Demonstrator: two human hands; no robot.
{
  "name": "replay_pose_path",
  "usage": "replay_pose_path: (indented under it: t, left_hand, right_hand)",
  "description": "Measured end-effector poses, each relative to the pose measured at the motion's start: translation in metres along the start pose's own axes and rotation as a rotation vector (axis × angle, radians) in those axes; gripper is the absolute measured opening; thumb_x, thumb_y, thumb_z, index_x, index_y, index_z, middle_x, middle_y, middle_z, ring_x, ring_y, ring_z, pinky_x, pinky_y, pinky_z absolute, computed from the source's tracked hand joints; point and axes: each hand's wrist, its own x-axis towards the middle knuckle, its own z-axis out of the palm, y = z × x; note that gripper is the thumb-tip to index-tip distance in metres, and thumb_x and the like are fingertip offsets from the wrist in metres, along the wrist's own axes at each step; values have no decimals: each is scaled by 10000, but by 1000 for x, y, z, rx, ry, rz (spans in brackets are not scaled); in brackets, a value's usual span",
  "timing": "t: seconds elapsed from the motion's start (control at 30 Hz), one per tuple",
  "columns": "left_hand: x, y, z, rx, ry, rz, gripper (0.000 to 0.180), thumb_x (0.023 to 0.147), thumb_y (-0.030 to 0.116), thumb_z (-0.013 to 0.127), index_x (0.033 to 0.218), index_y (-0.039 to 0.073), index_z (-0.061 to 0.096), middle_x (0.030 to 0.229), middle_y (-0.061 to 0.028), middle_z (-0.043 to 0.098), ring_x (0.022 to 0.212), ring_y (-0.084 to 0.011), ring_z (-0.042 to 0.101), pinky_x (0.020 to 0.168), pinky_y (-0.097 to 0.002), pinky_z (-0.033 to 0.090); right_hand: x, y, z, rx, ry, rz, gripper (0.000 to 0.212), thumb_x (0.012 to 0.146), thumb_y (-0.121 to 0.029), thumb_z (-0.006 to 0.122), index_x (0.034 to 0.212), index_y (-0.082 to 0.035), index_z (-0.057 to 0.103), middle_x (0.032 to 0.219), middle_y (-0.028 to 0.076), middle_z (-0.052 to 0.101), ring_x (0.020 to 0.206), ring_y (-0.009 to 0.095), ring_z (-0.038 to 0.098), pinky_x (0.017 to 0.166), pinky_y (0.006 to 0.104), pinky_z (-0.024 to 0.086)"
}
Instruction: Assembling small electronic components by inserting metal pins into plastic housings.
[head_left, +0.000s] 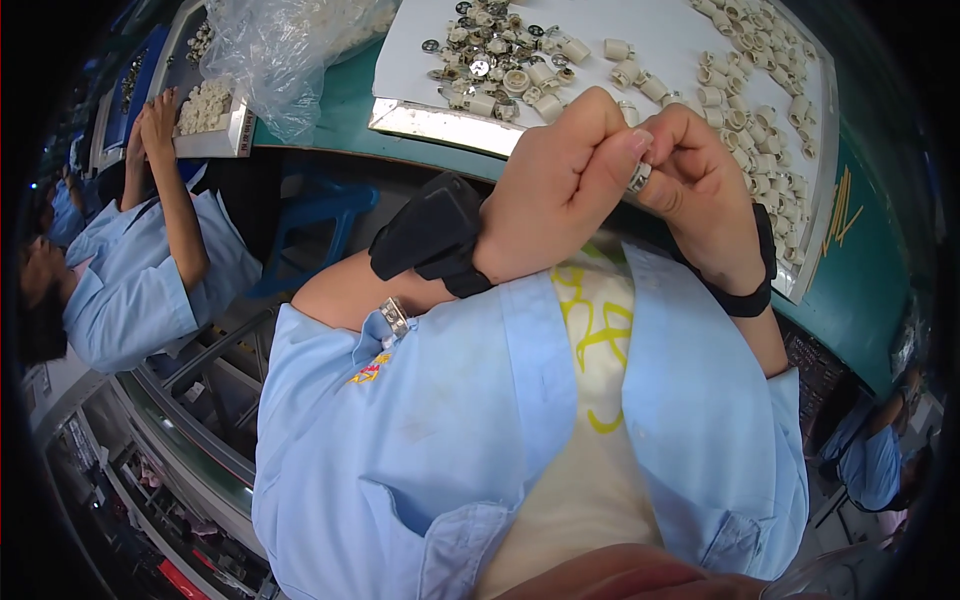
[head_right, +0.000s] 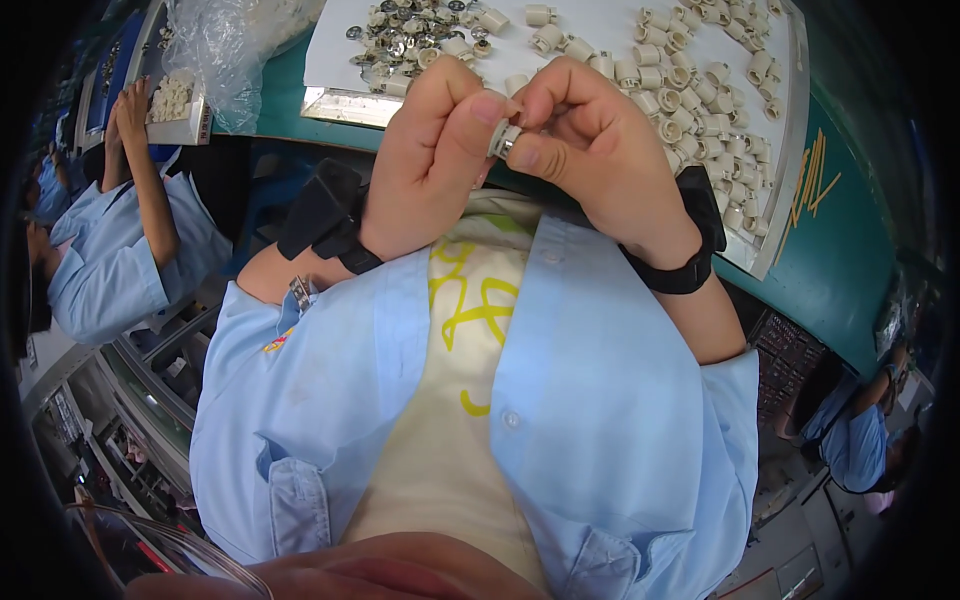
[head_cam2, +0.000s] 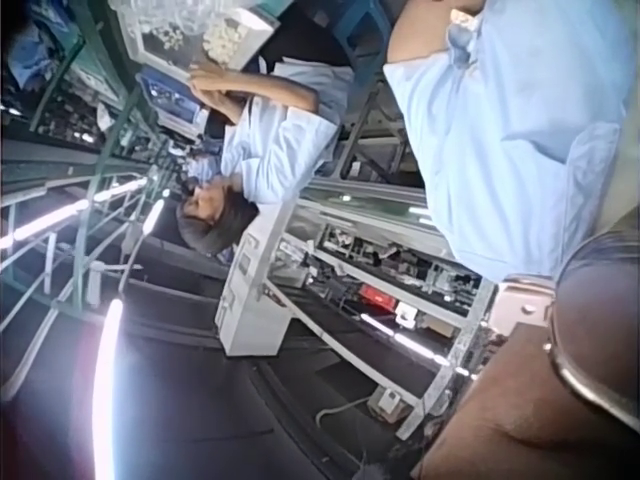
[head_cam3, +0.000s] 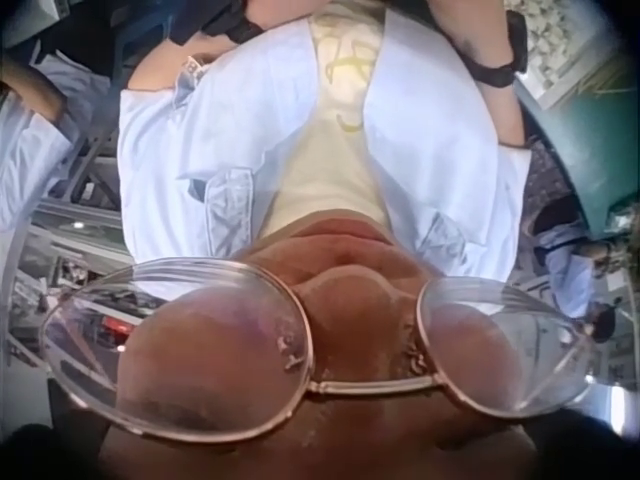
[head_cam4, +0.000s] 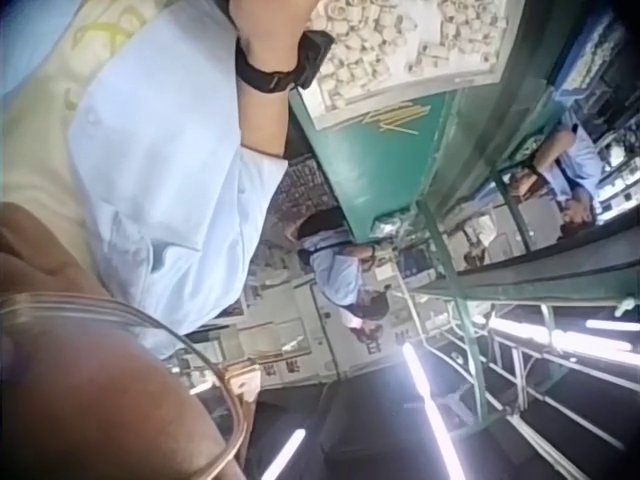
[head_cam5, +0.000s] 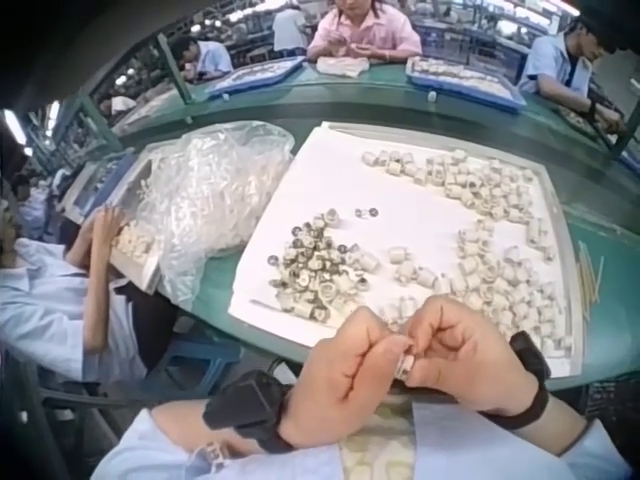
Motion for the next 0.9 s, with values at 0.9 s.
replay_pose_path:
  t: [0.9]
  left_hand:
    - [5,18,-12,-387,31,-232,186,923,241,436,880,60,443,722,-1,539,565,-32,480,513,-162,392]
  right_hand:
    - [7,0,7,-349,43,-283,340,775,6,607,1107,20,535,1058,83,566,912,133,522,822,247,415]
